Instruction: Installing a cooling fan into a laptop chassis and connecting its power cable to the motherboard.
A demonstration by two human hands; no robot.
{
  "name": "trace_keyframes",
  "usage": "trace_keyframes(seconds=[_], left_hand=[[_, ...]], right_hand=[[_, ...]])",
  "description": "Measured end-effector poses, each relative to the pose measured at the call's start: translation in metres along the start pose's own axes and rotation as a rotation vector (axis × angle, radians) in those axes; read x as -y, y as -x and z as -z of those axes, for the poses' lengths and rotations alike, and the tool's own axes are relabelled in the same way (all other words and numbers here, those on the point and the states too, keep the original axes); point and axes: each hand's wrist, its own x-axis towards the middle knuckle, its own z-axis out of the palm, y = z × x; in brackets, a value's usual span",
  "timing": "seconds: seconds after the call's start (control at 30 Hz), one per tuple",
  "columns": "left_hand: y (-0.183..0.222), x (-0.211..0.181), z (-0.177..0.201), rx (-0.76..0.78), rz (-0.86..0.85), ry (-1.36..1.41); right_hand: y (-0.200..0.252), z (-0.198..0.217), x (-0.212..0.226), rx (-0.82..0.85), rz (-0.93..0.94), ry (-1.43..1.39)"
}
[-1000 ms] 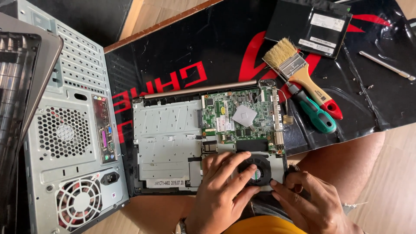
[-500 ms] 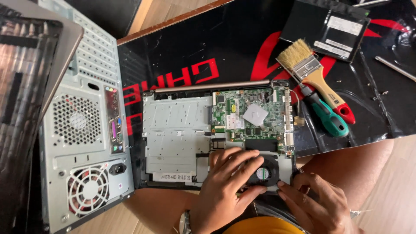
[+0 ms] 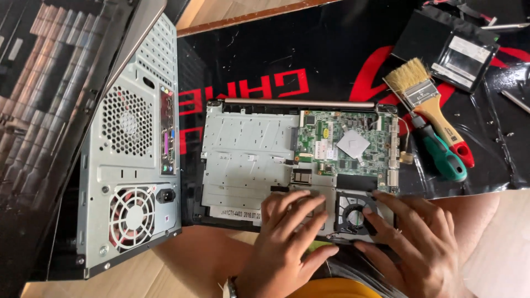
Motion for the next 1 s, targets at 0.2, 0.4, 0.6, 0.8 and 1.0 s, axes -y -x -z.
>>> trace_keyframes(seconds=[0.2,0.4,0.6,0.8,1.0], left_hand=[[0.016,0.012,0.005,-0.049,-0.002,-0.011],[0.022,0.022,0.005,-0.074,-0.017,-0.027],[0.022,0.023,0.0,-0.076,-0.069,-0.052],[0.021,0.022,-0.001,-0.077,-0.067,-0.068],[0.02,0.022,0.001,-0.041,-0.098,-0.095]], right_hand=[[-0.01,0.005,-0.003,0.08,0.023,0.055],[-0.01,0.014,-0.008,0.139,0.027,0.105],[-0.018,0.013,0.001,0.157,0.014,0.158],[-0.026,0.006,0.008,0.18,-0.018,0.122],[-0.03,0.004,0.011,0.202,-0.016,0.108]])
